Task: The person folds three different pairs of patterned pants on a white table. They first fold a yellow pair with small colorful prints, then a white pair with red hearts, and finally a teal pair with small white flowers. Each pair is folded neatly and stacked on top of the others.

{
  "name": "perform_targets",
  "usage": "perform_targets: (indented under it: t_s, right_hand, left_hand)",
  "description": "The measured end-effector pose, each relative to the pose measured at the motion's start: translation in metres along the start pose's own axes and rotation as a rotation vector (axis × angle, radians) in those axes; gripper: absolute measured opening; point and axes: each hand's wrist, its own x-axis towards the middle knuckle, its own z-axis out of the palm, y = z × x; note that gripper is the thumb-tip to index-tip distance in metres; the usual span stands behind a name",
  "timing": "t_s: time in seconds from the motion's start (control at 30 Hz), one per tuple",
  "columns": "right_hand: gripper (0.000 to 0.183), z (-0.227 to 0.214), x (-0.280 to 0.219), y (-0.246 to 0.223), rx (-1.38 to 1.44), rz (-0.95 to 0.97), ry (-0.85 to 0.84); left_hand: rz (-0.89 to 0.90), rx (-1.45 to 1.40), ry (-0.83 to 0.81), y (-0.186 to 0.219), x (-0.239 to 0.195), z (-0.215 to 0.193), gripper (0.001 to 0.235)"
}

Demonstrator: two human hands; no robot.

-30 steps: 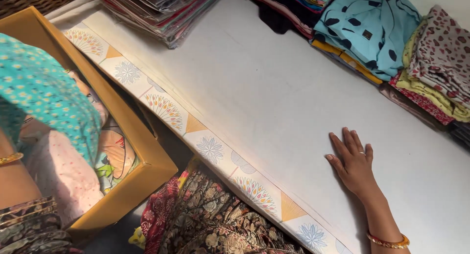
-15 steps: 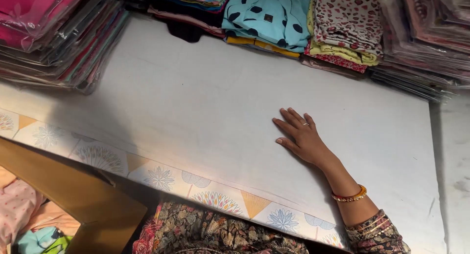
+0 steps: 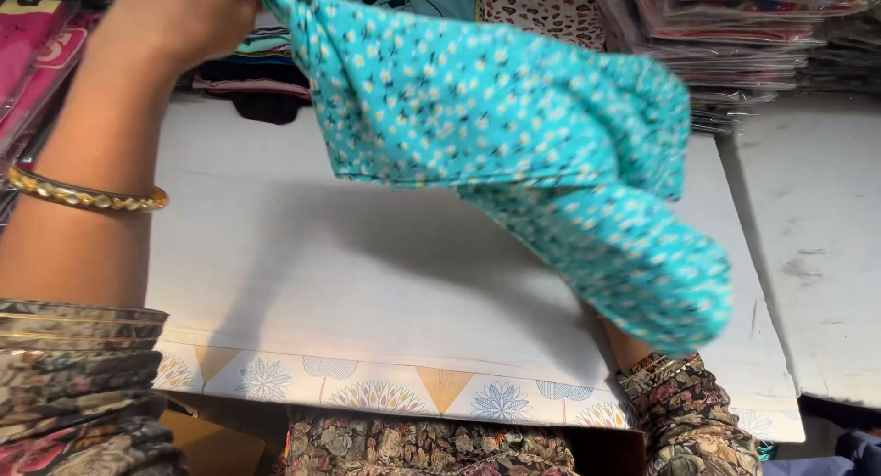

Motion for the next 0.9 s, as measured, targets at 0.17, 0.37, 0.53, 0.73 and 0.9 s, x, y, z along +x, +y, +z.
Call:
perform_targets:
  t_s: [0.17,0.37,0.53,0.73,0.9]
  right_hand:
    - [0.062,-0.024,0.002,-0.002,0.273,-0.062,0.021]
    - [0.056,-0.015,0.001,-0.027,0.146,-0.107,0.17]
    - [0.024,-0.009,0.001,-0.018,0.02,-0.334,0.092]
    - [0.039,0.015,-0.014,-0.032,-0.363,-0.726,0.162]
    - [0.055,0.015,-0.016,-0.022,-0.242,-0.709,0.121]
  left_hand:
    - [0.007,-0.172,-0.089,0.021,-0.026,0.103,0.064]
    - [0.37,-0.761,-0.118,0.156,-0.065,0.146,0.028]
    - [0.109,-1.233,-0.242,0.262,-0.08,0.149,0.062]
    - [0.093,-1.245,0.169,0.281,-0.073,0.168,0.062]
    - [-0.008,-1.714,-0.135,0.258,-0.062,0.188,0.045]
